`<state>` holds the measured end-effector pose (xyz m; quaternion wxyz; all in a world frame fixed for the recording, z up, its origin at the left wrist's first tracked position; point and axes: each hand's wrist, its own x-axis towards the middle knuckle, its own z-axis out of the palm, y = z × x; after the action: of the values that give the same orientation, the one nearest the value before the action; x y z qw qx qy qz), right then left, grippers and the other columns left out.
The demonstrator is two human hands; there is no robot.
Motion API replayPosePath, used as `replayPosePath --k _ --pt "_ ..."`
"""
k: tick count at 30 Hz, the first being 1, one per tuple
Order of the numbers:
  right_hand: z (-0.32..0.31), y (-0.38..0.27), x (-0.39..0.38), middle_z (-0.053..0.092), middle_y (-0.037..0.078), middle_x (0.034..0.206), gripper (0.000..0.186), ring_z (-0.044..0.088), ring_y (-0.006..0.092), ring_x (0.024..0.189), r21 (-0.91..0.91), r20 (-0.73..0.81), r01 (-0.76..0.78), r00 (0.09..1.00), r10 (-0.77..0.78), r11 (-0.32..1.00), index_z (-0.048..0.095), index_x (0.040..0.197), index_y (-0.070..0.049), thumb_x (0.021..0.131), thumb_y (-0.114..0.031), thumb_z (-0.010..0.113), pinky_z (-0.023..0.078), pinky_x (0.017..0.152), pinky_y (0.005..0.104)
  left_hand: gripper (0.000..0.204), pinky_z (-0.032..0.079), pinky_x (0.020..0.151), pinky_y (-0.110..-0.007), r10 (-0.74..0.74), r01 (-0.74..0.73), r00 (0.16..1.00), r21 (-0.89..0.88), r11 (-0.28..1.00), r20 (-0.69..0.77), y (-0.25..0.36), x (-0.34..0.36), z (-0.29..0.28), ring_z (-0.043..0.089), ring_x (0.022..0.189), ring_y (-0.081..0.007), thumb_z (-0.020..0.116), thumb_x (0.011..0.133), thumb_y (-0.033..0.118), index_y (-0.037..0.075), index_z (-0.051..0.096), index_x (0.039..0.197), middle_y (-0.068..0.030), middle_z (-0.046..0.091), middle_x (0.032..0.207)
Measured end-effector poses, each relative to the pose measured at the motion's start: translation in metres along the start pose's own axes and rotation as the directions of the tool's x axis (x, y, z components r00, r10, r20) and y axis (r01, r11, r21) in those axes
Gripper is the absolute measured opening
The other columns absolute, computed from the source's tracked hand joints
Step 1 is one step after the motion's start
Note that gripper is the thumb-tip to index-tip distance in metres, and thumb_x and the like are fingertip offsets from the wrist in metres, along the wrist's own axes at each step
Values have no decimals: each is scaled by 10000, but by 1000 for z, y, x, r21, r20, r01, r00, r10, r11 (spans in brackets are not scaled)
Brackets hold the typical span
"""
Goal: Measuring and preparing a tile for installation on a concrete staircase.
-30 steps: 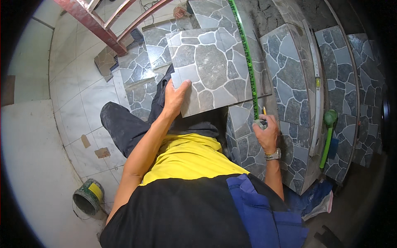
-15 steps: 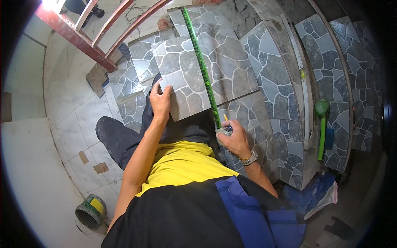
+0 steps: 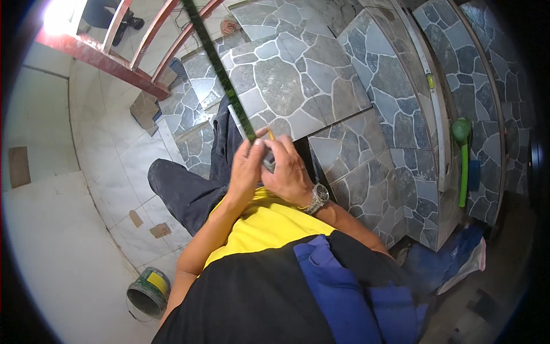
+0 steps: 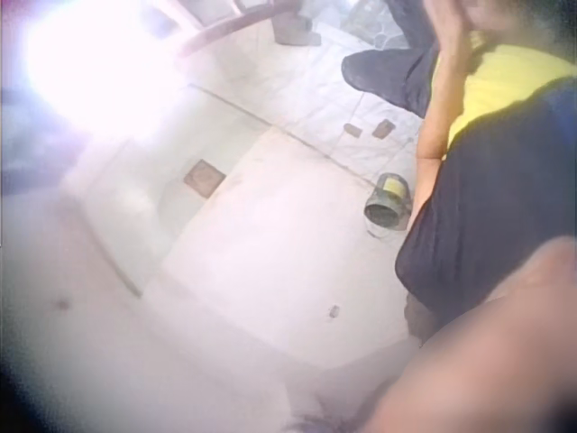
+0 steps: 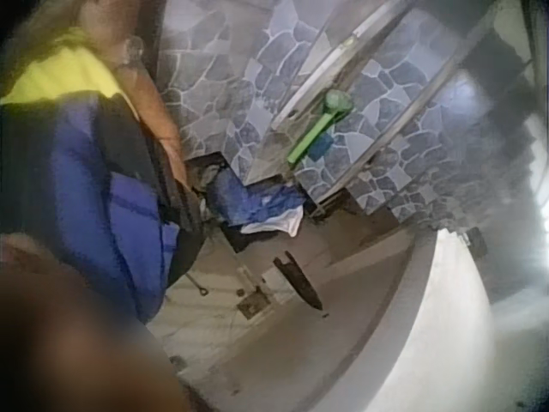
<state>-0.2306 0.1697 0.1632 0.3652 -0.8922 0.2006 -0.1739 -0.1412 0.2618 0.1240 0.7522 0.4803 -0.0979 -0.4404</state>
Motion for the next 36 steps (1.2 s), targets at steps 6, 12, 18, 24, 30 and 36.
replayPosePath --k 6,12,18,24,30,36 --pt "-48 -3 -22 631 114 1060 386 659 162 892 332 50 -198 980 192 922 627 1258 14 911 -124 728 536 721 275 390 519 717 -277 -126 114 981 92 989 145 47 12 -53 625 825 -138 524 1071 341 10 605 1260 -68 659 911" --pt "-73 31 -42 719 91 927 213 702 127 801 587 -12 -384 876 482 713 658 1170 25 1035 -131 603 563 711 256 342 534 628 -290 -201 178 974 202 963 102 89 44 -88 629 720 -150 560 1022 354 24 642 1066 -74 652 846" --pt "-71 45 -44 688 66 850 209 656 114 700 512 -10 -375 897 442 773 670 1094 16 1049 -175 599 533 651 251 316 508 601 -276 -166 94 972 378 921 165 128 145 -99 622 694 -130 588 968 326 48 705 1061 -54 648 827" --pt "-25 77 -50 647 56 783 265 628 128 641 727 200 -514 793 576 456 649 992 -8 1076 -221 517 535 635 264 355 490 727 -359 11 -118 989 723 681 151 155 270 -68 624 825 -200 638 898 280 -25 723 1057 -102 693 916" --pt "1 59 -53 610 118 1214 476 631 243 1121 797 426 -589 704 568 132 540 1346 59 1006 -254 651 571 874 390 354 521 737 -407 -9 -266 959 908 325 284 136 334 -56 674 847 -280 677 795 326 31 731 982 -166 719 927" --pt "30 60 -49 655 111 1078 353 654 217 1057 832 237 -484 750 617 269 643 1185 61 953 -204 673 589 843 374 230 541 782 -410 -122 -826 564 555 -100 817 140 320 -78 695 916 -344 603 862 94 107 706 1067 -154 722 1006"
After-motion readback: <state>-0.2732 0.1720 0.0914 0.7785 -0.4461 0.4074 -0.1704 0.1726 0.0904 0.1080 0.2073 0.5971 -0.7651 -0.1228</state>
